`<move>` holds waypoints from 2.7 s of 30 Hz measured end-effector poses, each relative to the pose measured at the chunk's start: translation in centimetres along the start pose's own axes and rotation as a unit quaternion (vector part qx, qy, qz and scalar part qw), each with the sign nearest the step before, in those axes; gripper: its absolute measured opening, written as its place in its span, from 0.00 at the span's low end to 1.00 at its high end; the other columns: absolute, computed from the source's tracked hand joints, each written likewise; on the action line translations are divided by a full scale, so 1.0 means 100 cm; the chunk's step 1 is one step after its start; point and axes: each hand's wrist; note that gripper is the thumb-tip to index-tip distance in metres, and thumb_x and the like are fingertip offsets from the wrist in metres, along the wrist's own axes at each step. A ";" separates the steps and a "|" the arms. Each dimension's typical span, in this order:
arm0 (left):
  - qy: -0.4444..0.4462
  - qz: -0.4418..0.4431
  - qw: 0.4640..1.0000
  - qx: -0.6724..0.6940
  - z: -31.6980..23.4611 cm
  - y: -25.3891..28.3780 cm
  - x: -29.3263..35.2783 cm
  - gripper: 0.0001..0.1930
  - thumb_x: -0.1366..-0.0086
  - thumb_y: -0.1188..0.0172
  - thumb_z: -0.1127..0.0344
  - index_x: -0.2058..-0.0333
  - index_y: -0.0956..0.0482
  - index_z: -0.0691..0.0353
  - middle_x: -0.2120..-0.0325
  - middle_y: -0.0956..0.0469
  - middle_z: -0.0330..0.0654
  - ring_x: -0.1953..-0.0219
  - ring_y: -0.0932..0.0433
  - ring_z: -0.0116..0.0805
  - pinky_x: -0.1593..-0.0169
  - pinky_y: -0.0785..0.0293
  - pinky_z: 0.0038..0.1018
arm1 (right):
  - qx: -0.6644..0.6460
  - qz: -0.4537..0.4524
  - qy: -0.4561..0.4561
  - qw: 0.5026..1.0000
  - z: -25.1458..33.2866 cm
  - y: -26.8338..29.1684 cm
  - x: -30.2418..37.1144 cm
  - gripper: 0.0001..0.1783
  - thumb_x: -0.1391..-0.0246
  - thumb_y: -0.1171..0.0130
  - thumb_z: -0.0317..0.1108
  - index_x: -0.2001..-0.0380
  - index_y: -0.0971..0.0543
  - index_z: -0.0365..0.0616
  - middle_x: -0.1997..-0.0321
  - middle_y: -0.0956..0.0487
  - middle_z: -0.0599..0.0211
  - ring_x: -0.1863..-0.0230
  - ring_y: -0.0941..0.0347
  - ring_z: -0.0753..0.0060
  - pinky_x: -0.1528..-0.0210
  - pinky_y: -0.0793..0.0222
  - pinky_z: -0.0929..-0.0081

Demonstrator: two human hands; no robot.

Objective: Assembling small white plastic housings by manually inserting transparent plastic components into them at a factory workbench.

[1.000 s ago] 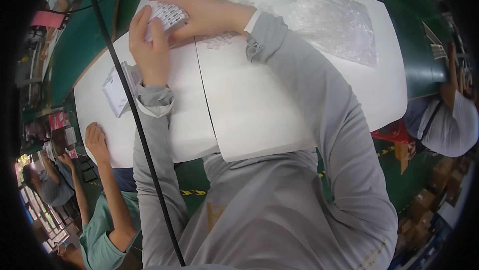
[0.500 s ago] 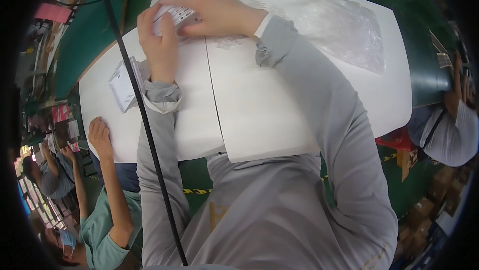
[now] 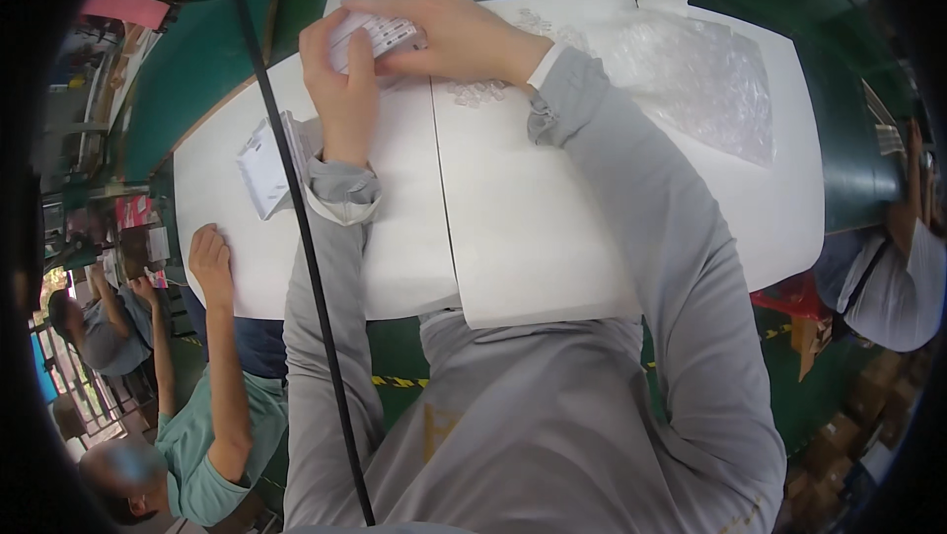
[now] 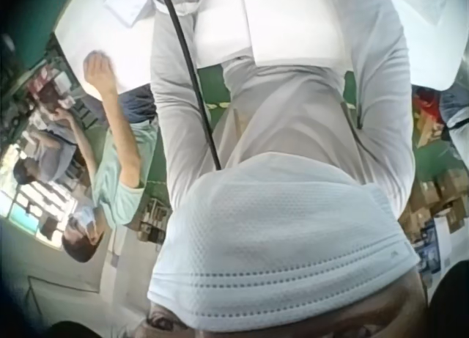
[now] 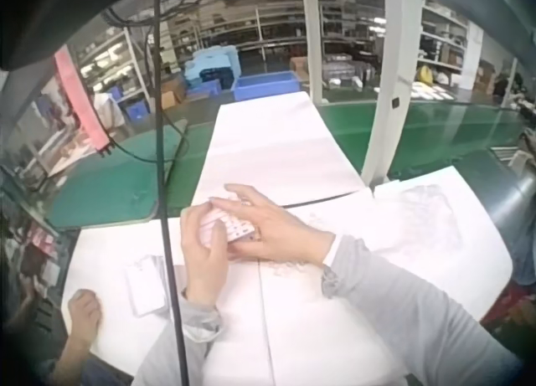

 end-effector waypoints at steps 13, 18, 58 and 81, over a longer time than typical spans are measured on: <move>-0.018 -0.022 0.999 0.017 0.011 -0.005 0.005 0.18 0.38 0.42 0.72 0.50 0.26 0.69 0.54 0.28 0.53 0.50 0.27 0.50 0.44 0.31 0.39 | -0.167 0.062 -0.078 0.981 0.016 0.005 -0.009 0.43 0.53 0.29 0.26 0.32 0.31 0.48 0.39 0.29 0.58 0.37 0.32 0.57 0.33 0.36 0.67; 0.014 -0.038 0.996 0.076 0.018 -0.012 0.008 0.20 0.40 0.39 0.71 0.48 0.28 0.69 0.52 0.30 0.52 0.49 0.27 0.47 0.43 0.30 0.38 | -0.171 0.059 -0.102 0.978 0.015 0.001 -0.009 0.41 0.52 0.29 0.25 0.33 0.30 0.48 0.39 0.29 0.60 0.37 0.32 0.58 0.33 0.36 0.68; 0.168 -0.049 0.966 0.192 0.026 -0.023 0.010 0.25 0.34 0.39 0.66 0.41 0.36 0.65 0.54 0.24 0.52 0.53 0.22 0.37 0.50 0.23 0.33 | -0.144 0.073 -0.149 0.976 0.020 0.000 -0.013 0.42 0.53 0.28 0.28 0.32 0.30 0.54 0.37 0.30 0.62 0.34 0.33 0.59 0.30 0.38 0.65; 0.162 -0.046 0.970 0.176 0.032 -0.025 0.011 0.24 0.34 0.40 0.66 0.42 0.35 0.63 0.54 0.25 0.50 0.53 0.22 0.36 0.50 0.24 0.32 | -0.152 0.073 -0.149 0.974 0.021 -0.002 -0.010 0.42 0.51 0.29 0.28 0.32 0.30 0.55 0.36 0.30 0.61 0.34 0.33 0.58 0.30 0.37 0.65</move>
Point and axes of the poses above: each hand's wrist, its own x-axis away from the middle knuckle, its own y-axis out of the back of the hand, z = x × y
